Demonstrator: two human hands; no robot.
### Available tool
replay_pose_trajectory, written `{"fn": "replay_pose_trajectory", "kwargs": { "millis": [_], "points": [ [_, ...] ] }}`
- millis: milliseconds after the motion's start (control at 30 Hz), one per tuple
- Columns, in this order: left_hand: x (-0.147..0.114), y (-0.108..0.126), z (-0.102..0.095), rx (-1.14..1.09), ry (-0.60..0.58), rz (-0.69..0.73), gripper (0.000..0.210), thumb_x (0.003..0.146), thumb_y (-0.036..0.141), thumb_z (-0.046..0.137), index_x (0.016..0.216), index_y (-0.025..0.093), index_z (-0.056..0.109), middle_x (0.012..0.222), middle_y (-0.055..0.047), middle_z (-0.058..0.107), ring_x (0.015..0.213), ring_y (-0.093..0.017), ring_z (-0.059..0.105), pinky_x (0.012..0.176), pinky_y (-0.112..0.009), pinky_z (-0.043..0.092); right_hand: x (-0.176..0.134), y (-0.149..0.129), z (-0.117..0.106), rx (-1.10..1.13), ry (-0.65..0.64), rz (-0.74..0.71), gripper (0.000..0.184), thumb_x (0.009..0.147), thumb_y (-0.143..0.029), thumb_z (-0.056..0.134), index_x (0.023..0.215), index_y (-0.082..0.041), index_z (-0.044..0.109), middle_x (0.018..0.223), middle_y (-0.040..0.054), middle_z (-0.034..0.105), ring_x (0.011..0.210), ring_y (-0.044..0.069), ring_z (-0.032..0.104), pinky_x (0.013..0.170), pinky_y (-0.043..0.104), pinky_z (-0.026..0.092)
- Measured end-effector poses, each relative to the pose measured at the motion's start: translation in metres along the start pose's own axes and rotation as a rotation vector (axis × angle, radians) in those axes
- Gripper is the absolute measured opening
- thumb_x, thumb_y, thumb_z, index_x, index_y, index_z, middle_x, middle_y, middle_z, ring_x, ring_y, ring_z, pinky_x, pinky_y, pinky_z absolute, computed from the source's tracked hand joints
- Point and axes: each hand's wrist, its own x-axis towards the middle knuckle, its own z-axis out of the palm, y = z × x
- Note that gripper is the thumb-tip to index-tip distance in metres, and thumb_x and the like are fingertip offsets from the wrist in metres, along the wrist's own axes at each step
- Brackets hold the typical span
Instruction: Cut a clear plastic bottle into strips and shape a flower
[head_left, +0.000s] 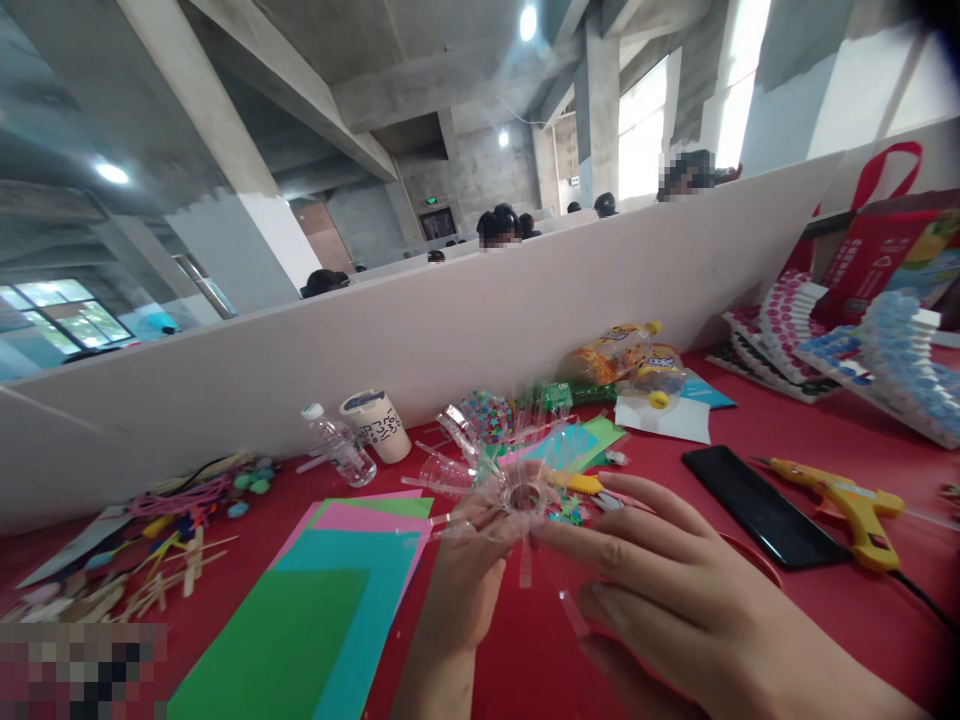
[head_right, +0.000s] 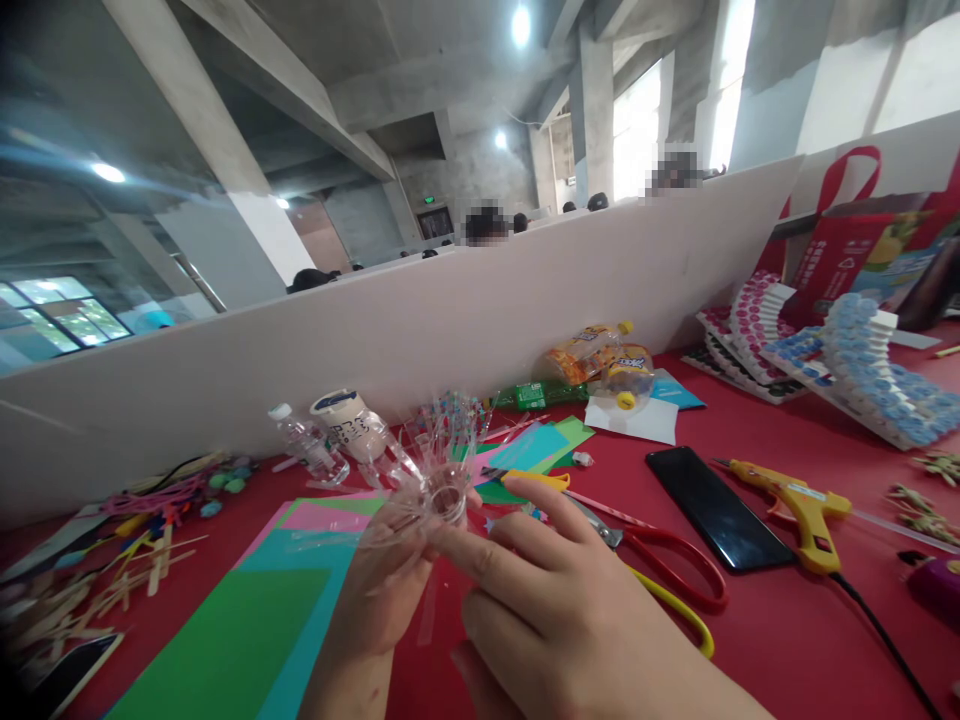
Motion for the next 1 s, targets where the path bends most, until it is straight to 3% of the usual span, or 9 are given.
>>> {"fn": "replay_pose_trajectory", "kwargs": {
  "millis": [67,100,133,267,367,433,567,767,1000],
  "points": [
    [0.000,0.000,0.000,-0.004,0.006,0.013,0.034,0.075,0.023,0.066,0.109,0.019,0.065,0.098,-0.007,0.069,0.096,-0.025,0.061,0.084,-0.033,0.044,0.001,0.000,-0.002,-0.028,-0.125,0.020,0.016,0.083,-0.015,0.052,0.073,-0.020,0.064,0.113,0.0035,0.068,0.079,0.016,0.063,0.103,0.041,0.042],
    [0.000,-0.001,-0.001,-0.008,0.003,0.022,0.032,0.075,0.022,0.065,0.107,0.019,0.065,0.098,-0.006,0.069,0.094,-0.024,0.061,0.082,-0.032,0.044,0.000,0.000,-0.002,-0.030,-0.100,0.024,0.018,0.083,-0.014,0.051,0.073,-0.020,0.064,0.114,0.0033,0.067,0.081,0.016,0.063,0.103,0.040,0.041],
    [0.001,-0.001,-0.001,-0.008,-0.005,0.026,0.029,0.075,0.022,0.065,0.104,0.018,0.066,0.096,-0.006,0.068,0.092,-0.023,0.061,0.079,-0.031,0.044,0.000,0.000,0.000,-0.009,0.052,-0.019,0.023,0.084,-0.015,0.046,0.069,-0.020,0.062,0.110,0.0031,0.069,0.080,0.016,0.063,0.102,0.041,0.042],
    [0.002,-0.001,-0.001,-0.001,-0.033,0.016,0.024,0.075,0.023,0.064,0.098,0.014,0.067,0.093,-0.008,0.068,0.086,-0.021,0.061,0.070,-0.028,0.044,-0.004,-0.001,0.007,0.005,0.105,0.010,0.023,0.084,-0.016,0.045,0.069,-0.021,0.062,0.113,0.0036,0.068,0.085,0.017,0.064,0.103,0.042,0.041],
    [0.002,0.001,0.002,-0.014,-0.020,0.011,0.029,0.074,0.024,0.064,0.101,0.014,0.067,0.092,-0.009,0.068,0.081,-0.020,0.060,0.065,-0.027,0.043,-0.003,-0.001,-0.001,-0.016,0.039,0.003,0.022,0.084,-0.016,0.047,0.070,-0.020,0.064,0.115,0.0037,0.067,0.085,0.017,0.065,0.103,0.042,0.042],
    [0.002,0.003,0.004,-0.026,-0.029,0.013,0.031,0.073,0.025,0.065,0.102,0.014,0.066,0.090,-0.009,0.068,0.081,-0.020,0.059,0.067,-0.029,0.044,-0.001,-0.002,-0.008,-0.037,-0.082,0.022,0.016,0.083,-0.014,0.053,0.076,-0.019,0.066,0.117,0.0040,0.066,0.088,0.017,0.066,0.104,0.040,0.042],
    [0.002,0.005,0.006,-0.045,-0.083,0.019,0.031,0.072,0.025,0.065,0.101,0.014,0.067,0.081,-0.008,0.067,0.082,-0.021,0.059,0.072,-0.030,0.044,0.003,-0.004,-0.017,-0.041,-0.089,0.000,0.013,0.083,-0.016,0.055,0.078,-0.019,0.066,0.117,0.0046,0.066,0.091,0.018,0.067,0.103,0.041,0.043],
    [0.001,0.003,0.006,-0.106,-0.103,-0.009,0.029,0.074,0.020,0.061,0.102,0.013,0.066,0.067,-0.003,0.062,0.064,-0.015,0.055,0.064,-0.028,0.043,0.001,-0.010,-0.016,-0.052,-0.084,0.050,0.015,0.084,-0.013,0.052,0.077,-0.020,0.064,0.119,0.0039,0.065,0.093,0.017,0.067,0.104,0.038,0.042],
    [0.000,-0.001,0.005,-0.118,-0.051,-0.040,0.036,0.071,0.021,0.064,0.106,0.015,0.066,0.080,-0.006,0.066,0.063,-0.014,0.054,0.063,-0.029,0.043,-0.008,-0.009,0.002,-0.029,0.182,0.071,0.024,0.085,-0.014,0.044,0.074,-0.020,0.064,0.119,0.0028,0.065,0.093,0.016,0.066,0.105,0.035,0.041]
  ]
}}
